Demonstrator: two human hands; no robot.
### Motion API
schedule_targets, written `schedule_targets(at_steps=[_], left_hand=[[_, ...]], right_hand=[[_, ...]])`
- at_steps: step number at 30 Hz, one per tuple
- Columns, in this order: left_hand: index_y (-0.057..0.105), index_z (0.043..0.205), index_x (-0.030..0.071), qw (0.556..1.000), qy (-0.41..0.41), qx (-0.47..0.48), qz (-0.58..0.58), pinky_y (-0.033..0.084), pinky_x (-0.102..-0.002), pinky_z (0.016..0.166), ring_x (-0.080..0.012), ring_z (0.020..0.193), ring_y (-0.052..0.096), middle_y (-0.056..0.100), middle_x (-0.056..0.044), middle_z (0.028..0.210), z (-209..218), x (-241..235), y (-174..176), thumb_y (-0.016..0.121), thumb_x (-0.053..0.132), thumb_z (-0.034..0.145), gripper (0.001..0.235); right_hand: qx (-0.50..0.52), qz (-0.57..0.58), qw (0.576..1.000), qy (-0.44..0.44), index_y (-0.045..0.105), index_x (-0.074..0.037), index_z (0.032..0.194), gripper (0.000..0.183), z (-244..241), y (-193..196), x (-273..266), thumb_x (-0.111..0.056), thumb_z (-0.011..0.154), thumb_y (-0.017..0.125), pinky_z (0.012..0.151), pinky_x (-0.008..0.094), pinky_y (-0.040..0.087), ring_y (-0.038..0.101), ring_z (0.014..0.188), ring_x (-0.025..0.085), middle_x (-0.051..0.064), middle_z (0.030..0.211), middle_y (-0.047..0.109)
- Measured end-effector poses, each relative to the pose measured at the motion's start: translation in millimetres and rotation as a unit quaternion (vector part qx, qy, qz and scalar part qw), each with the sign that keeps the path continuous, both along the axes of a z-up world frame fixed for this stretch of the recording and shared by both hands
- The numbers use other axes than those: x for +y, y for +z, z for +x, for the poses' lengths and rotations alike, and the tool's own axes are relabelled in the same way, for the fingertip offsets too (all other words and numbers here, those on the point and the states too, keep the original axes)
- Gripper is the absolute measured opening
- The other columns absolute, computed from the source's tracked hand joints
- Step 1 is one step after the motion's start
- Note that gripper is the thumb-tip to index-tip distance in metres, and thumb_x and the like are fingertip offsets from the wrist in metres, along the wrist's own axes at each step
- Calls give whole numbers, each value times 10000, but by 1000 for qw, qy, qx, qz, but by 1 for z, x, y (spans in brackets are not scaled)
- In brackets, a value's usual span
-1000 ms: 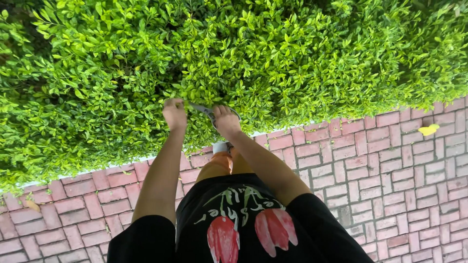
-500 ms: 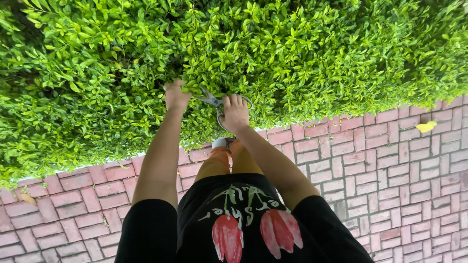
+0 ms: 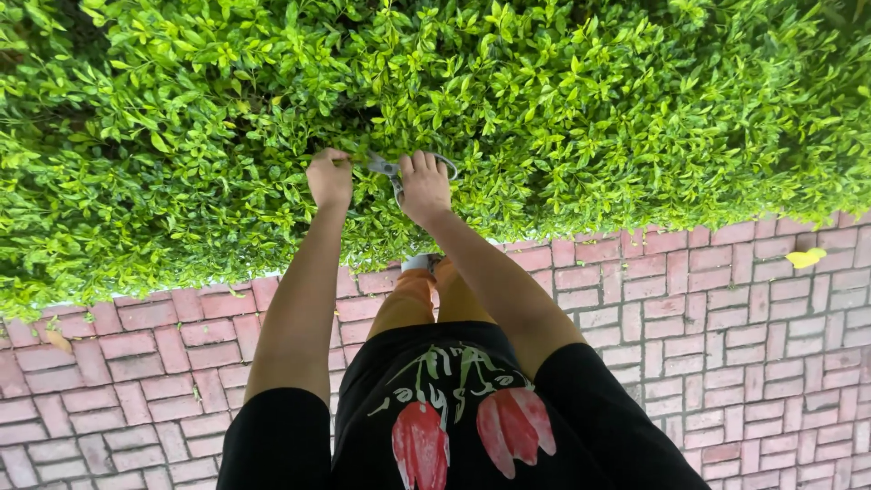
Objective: The person trims a dense green hedge using a pair of metal shears. They hold the shears in their right hand and use their left hand to guide the foliage while cutting along the top and sides of the hedge.
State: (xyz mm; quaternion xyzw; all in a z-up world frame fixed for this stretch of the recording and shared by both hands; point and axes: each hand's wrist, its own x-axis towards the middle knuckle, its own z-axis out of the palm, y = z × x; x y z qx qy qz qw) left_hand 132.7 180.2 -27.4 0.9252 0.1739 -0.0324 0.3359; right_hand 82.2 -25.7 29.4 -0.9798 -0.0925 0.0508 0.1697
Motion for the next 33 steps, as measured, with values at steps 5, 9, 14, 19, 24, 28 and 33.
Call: schedule_targets(at_steps=[5, 9, 14, 19, 24, 28, 33], left_hand=[[727, 1015, 130, 987, 51, 137, -65, 586, -418, 692, -257, 745, 733, 753, -102, 986, -3, -6, 32, 688, 107, 925, 100], [728, 1068, 126, 999, -4, -15, -46, 614, -391, 765, -238, 862, 725, 716, -119, 1091, -7, 12, 3, 689, 26, 913, 189], [640, 1237, 173, 997, -45, 66, -4, 605, -414, 833, -334, 1004, 679, 528, -190, 1325, -47, 14, -14, 707, 16, 827, 444], [774, 958, 165, 990, -21, 139, 22, 582, -455, 914, -355, 1002, 711, 747, -148, 1086, -111, 24, -100, 754, 155, 826, 134], [775, 896, 141, 996, -19, 84, 14, 579, -459, 816, -363, 867, 719, 751, -159, 948, -107, 5, -57, 780, 166, 812, 88], [792, 873, 124, 997, -44, 50, -34, 588, -443, 782, -332, 814, 730, 776, -137, 902, -100, -6, -33, 761, 130, 829, 54], [759, 980, 113, 998, -37, 34, -47, 603, -383, 750, -265, 842, 732, 739, -109, 988, -81, -12, -23, 736, 67, 891, 103]], right_hand=[[-49, 38, 998, 18, 564, -39, 1203, 479, -3, -24, -1, -12, 749, 714, 936, 447, 552, 627, 1134, 355, 176, 1141, 609], [-11, 145, 988, -58, 572, -50, 1235, 504, -23, 20, -24, 17, 752, 701, 874, 465, 547, 640, 1063, 389, 185, 1114, 618], [33, 176, 978, -108, 584, -114, 1318, 567, -85, 12, -48, 15, 775, 682, 873, 484, 535, 636, 1055, 389, 162, 1118, 610], [41, 45, 998, -3, 539, -83, 1314, 675, -116, 14, -43, -210, 697, 783, 954, 499, 467, 549, 1167, 366, 157, 1188, 555], [58, 4, 997, 43, 542, -78, 1310, 662, -111, 14, -24, -258, 722, 786, 984, 499, 442, 533, 1184, 339, 137, 1195, 557], [35, 7, 999, 39, 550, -100, 1323, 521, -108, -39, -15, -144, 830, 709, 972, 466, 500, 576, 1181, 306, 105, 1195, 571], [40, 53, 998, -12, 538, -85, 1337, 518, -116, -22, -29, -59, 833, 653, 930, 451, 543, 598, 1152, 322, 124, 1172, 574]])
